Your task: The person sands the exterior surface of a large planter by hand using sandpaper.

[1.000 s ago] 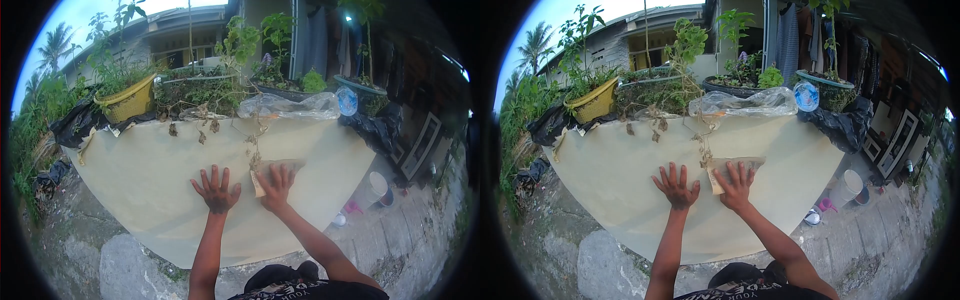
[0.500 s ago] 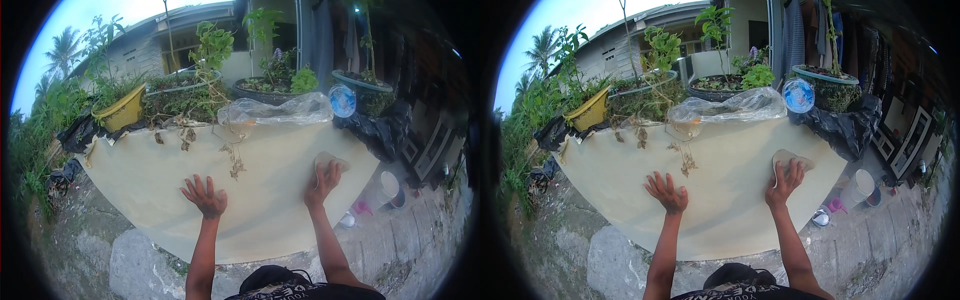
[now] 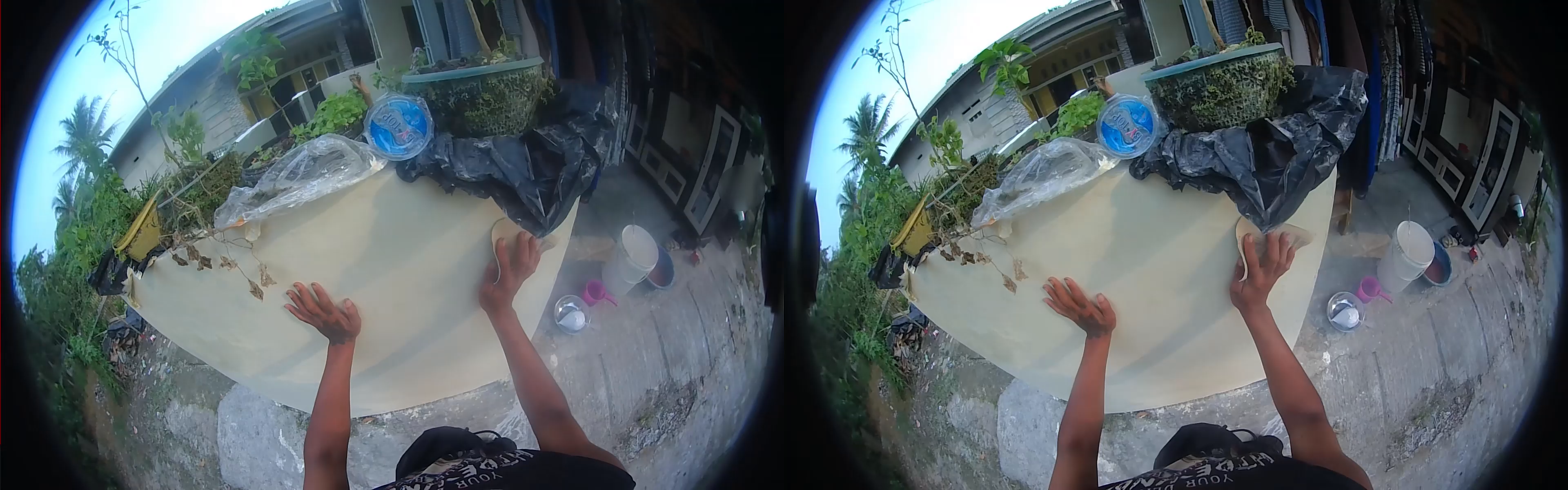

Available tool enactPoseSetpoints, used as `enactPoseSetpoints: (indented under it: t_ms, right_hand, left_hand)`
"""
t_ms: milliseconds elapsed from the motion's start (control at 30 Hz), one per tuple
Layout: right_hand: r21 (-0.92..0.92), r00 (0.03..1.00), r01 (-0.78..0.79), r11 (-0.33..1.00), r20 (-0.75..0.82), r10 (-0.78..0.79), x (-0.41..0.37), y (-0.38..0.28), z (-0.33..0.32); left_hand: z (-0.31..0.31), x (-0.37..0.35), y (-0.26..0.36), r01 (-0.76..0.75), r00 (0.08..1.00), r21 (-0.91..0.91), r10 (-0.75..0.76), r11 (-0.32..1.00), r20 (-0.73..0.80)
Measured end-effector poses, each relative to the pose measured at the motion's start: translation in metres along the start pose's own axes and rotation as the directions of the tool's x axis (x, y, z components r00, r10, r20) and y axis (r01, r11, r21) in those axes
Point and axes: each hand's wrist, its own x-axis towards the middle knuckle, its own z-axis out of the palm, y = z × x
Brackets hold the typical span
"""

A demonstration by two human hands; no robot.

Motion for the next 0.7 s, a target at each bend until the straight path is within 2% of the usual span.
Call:
enactPoseSetpoints:
  t_ms: [100, 200, 267, 400, 467, 500, 567, 600, 633, 700]
  right_hand:
    - [-0.021, 0.997, -0.002, 1.000, 0.073, 0.003, -0.051, 0.012, -0.003]
    - [-0.044, 0.990, 0.008, 0.999, 0.143, -0.002, -0.066, 0.017, -0.010]
    - [0.052, 0.995, -0.013, 0.999, 0.102, 0.007, -0.054, 0.011, -0.016]
    - [0.007, 0.999, -0.047, 0.999, 0.020, 0.047, -0.029, -0.001, -0.002]
    - [-0.093, 0.991, -0.122, 0.988, -0.070, 0.116, -0.014, -0.008, 0.006]
    - [-0.089, 0.992, -0.106, 0.990, -0.072, 0.100, -0.011, -0.011, 0.008]
    - [-0.112, 0.981, -0.181, 0.977, -0.089, 0.171, -0.010, -0.017, 0.014]
    - [0.066, 0.954, -0.240, 0.968, -0.171, 0.248, -0.011, -0.025, 0.023]
    - [0.067, 0.956, -0.223, 0.973, -0.180, 0.231, -0.007, -0.041, 0.033]
    - [0.344, 0.893, -0.303, 0.889, -0.223, 0.391, -0.007, -0.086, 0.046]
  left_hand:
    - [-0.004, -0.001, 0.000, 0.015, 0.999, 0.021, -0.016, 1.000, 0.036]
    - [-0.002, 0.000, 0.002, 0.017, 1.000, 0.020, -0.017, 1.000, 0.018]
    - [-0.001, -0.001, 0.000, 0.011, 1.000, 0.023, -0.012, 1.000, 0.023]
    - [-0.005, -0.009, -0.019, -0.020, 1.000, -0.007, 0.020, 1.000, 0.000]
    - [-0.010, -0.026, -0.062, -0.309, 0.944, -0.031, 0.311, 0.950, 0.111]
    - [-0.014, -0.033, -0.088, -0.298, 0.949, -0.026, 0.299, 0.954, 0.101]
    - [-0.025, -0.040, -0.143, -0.377, 0.922, 0.020, 0.373, 0.926, 0.109]
    - [-0.025, -0.044, -0.166, -0.319, 0.947, 0.028, 0.318, 0.947, 0.052]
    - [-0.023, -0.049, -0.180, -0.309, 0.951, 0.029, 0.308, 0.951, 0.035]
    - [-0.019, -0.066, -0.200, -0.200, 0.980, -0.012, 0.201, 0.980, 0.003]
